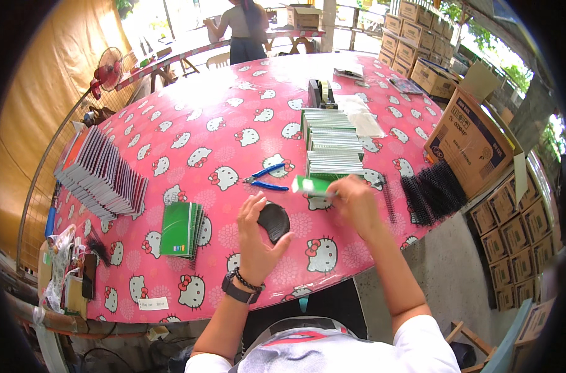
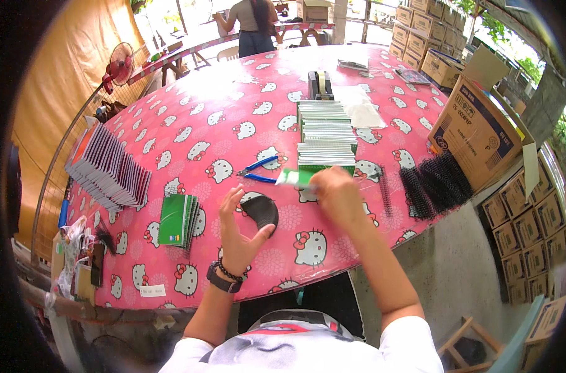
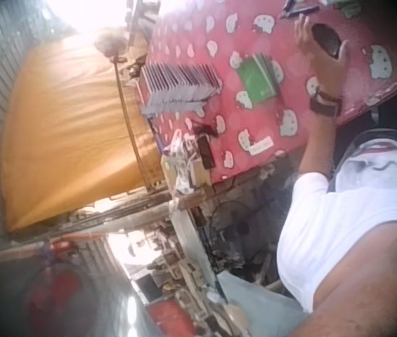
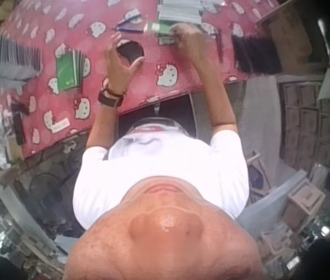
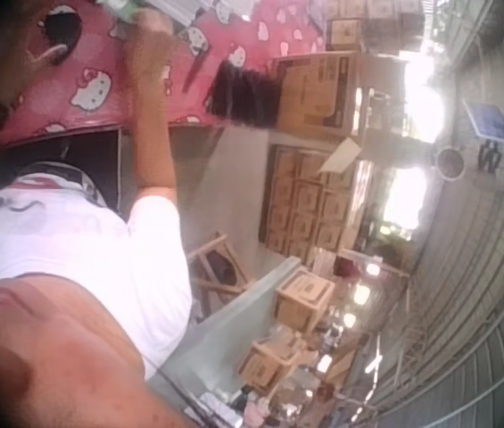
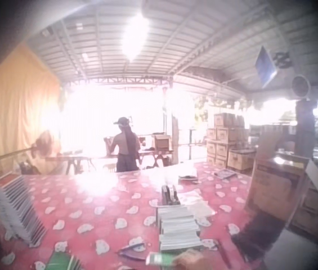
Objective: The person assembles spiral-bound notebooks by inserting black spiral coils into green notebook covers. They retrieve notebooks from a cardboard box, align the coils, and secure them into the covers one at a time, stacking the finished units on the table.
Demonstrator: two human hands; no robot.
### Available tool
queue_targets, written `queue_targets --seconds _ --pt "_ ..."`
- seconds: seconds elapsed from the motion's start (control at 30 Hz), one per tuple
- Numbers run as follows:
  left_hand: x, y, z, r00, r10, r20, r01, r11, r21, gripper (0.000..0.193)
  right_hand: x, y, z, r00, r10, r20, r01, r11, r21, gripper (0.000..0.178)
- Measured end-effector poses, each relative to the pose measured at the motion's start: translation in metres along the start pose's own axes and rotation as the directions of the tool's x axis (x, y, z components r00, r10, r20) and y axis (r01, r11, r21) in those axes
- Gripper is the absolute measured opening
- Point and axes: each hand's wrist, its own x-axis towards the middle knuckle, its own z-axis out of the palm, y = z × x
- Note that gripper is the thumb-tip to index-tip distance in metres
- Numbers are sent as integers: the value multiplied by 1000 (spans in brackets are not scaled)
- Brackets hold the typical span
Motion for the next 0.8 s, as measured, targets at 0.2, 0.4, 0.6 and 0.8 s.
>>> queue_targets --seconds 0.2,0.4,0.6,0.8 --pt "-56 -26 -15 859 -295 418 433 854 -287 43 -54 -53 -5 953 73 293 -208 862 463 13" --pt "-85 -26 -4 846 -491 208 525 695 -491 37 -93 -85 54 851 478 217 -424 383 820 15" --pt "-72 20 -3 991 92 97 -124 907 402 45 -94 -75 45 862 289 418 -506 415 756 16" --pt "-62 13 -7 958 74 279 -159 942 296 30 -38 91 -18 808 532 -252 -492 845 208 20"
